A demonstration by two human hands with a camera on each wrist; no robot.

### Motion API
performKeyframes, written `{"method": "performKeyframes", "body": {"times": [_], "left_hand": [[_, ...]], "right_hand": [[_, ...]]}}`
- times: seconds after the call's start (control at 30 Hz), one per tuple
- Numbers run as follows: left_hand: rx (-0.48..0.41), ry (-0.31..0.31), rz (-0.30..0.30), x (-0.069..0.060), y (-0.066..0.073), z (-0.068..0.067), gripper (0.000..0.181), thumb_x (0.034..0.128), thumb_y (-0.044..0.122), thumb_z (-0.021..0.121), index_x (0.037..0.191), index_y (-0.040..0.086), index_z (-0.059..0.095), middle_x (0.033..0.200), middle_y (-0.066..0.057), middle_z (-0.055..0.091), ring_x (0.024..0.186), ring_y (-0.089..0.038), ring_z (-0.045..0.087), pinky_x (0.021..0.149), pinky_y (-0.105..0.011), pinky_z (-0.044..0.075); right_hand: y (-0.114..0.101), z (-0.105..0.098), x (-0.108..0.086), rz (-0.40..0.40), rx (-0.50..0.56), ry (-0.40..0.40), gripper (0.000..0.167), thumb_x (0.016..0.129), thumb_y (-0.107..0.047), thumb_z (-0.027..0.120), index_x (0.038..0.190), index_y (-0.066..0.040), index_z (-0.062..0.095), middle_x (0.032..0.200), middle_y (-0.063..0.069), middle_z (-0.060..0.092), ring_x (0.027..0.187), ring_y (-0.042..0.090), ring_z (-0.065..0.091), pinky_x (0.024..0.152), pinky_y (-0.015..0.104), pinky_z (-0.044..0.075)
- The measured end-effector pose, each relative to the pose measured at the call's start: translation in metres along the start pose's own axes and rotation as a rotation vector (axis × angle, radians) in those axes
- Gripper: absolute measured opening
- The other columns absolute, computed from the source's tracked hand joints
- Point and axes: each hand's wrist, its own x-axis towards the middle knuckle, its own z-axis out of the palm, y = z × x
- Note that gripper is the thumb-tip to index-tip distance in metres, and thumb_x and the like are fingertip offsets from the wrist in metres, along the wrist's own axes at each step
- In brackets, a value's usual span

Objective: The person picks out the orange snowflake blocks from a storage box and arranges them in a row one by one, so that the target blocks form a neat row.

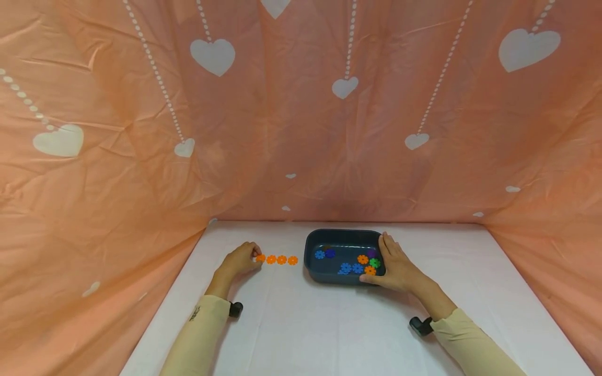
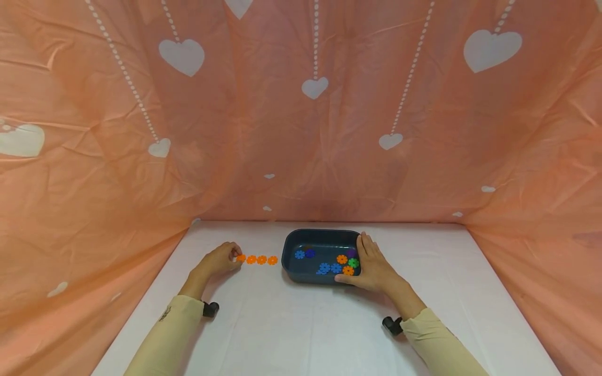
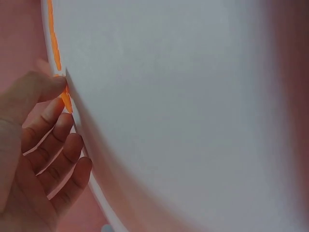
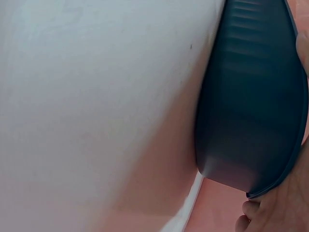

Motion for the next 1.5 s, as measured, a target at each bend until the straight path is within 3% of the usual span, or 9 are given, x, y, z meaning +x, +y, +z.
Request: {"method": "performKeyframes", "body": {"times": [0.63, 0.83, 1.13, 1.5], "left_hand": [[-0.028, -0.019, -0.012, -0.004, 0.004, -0.002, 0.021, 0.0941, 0.018, 0.081, 0.108, 0.01, 0.067, 0.103, -0.007, 0.061, 0.094, -0.023, 0.057, 0.087, -0.046, 0.049], [0.041, 0.028, 0.04, -0.002, 0.008, -0.003, 0.02, 0.0968, 0.017, 0.079, 0.111, 0.008, 0.068, 0.102, -0.007, 0.063, 0.094, -0.025, 0.061, 0.088, -0.047, 0.051], [0.023, 0.034, 0.08, 0.008, 0.035, -0.01, 0.032, 0.0995, 0.024, 0.076, 0.125, 0.007, 0.069, 0.118, -0.01, 0.066, 0.106, -0.029, 0.063, 0.093, -0.05, 0.052], [0.031, 0.079, 0.202, 0.015, 0.083, -0.008, 0.029, 0.0988, 0.024, 0.08, 0.121, 0.009, 0.069, 0.123, -0.015, 0.069, 0.112, -0.032, 0.063, 0.099, -0.052, 0.052]], "right_hand": [[0.0, 0.001, -0.001, 0.004, 0.008, 0.0, 0.138, 0.084, -0.075, 0.076, 0.166, 0.011, 0.006, 0.176, 0.031, -0.001, 0.162, 0.052, 0.003, 0.129, 0.065, 0.009], [0.001, 0.001, -0.002, 0.008, 0.008, -0.004, 0.138, 0.084, -0.076, 0.076, 0.166, 0.011, 0.006, 0.176, 0.031, -0.002, 0.162, 0.051, 0.003, 0.129, 0.065, 0.009], [0.001, 0.0, -0.001, -0.006, 0.005, 0.01, 0.138, 0.084, -0.075, 0.077, 0.166, 0.011, 0.006, 0.176, 0.031, 0.0, 0.163, 0.049, 0.002, 0.129, 0.064, 0.009], [0.001, 0.001, 0.0, -0.017, 0.003, 0.014, 0.138, 0.084, -0.074, 0.078, 0.166, 0.012, 0.007, 0.175, 0.032, 0.0, 0.163, 0.049, 0.003, 0.129, 0.063, 0.01]]}}
